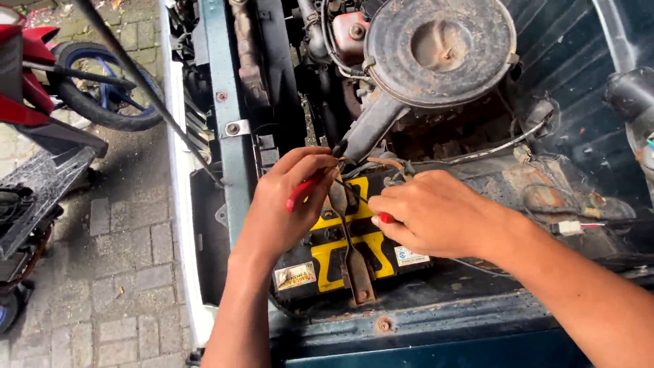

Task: Cleaning corrosion from car battery terminals using a brush and a scraper

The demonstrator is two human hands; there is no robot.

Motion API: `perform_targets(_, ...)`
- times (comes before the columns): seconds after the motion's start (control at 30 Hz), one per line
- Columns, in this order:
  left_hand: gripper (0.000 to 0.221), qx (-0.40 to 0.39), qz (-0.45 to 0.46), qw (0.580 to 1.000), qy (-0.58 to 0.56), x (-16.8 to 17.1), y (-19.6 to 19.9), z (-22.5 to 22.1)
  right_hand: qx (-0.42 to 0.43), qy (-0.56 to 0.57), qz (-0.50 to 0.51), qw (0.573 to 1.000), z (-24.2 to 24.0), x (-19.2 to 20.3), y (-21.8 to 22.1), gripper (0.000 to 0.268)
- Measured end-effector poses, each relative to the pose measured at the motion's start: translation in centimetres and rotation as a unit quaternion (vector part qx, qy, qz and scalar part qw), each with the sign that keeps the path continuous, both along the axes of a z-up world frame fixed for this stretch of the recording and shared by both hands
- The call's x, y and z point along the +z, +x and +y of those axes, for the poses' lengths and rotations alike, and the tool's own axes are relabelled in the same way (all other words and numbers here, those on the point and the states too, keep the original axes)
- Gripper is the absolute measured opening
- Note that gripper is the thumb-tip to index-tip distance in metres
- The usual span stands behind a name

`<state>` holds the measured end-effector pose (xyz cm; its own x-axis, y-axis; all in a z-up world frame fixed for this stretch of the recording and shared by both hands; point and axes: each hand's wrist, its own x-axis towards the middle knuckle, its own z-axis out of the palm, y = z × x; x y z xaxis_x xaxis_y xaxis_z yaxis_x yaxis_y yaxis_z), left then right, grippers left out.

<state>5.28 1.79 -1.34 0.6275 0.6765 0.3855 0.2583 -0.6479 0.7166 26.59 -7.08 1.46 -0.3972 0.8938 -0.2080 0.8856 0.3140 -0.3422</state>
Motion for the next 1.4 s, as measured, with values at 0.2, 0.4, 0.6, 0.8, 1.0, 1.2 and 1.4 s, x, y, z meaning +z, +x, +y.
perform_targets(0.2, 0.012, 0.005, -0.002, 1.0, 0.023, 0.4, 0.2, -0.3, 0.006, 0.039, -0.002, 0.999, 0.2, -0.2, 0.4, 0.039)
perform_targets(0.4, 0.013, -0.016, -0.014, 1.0, 0.015, 0.5, 0.4, -0.9, 0.014, 0.034, -0.002, 0.999, 0.0, -0.5, 0.7, 0.034)
perform_targets(0.6, 0.01, -0.003, -0.026, 1.0, -0.013, 1.6, 0.7, -1.8, 0.016, 0.126, 0.015, 0.992, -1.0, -0.2, 1.5, 0.035)
perform_targets(0.8, 0.008, 0.001, -0.024, 0.999, -0.023, 4.5, 2.0, -2.4, -0.014, 0.112, 0.01, 0.994, -1.5, 1.4, 2.1, 0.015)
perform_targets(1.0, 0.013, 0.088, 0.084, 0.992, -0.043, 4.7, 4.8, -1.0, 0.029, -0.052, -0.098, 0.993, -1.2, 3.3, 1.2, 0.023)
perform_targets(1.2, 0.024, 0.138, 0.011, 0.99, 0.012, -1.4, 7.6, -1.8, 0.157, 0.177, -0.028, 0.971, -2.7, -3.5, 2.9, 0.022)
perform_targets(1.4, 0.008, 0.064, 0.004, 0.997, -0.034, -0.9, 7.9, -2.7, 0.188, 0.223, -0.036, 0.956, -2.0, -3.8, 3.6, 0.02)
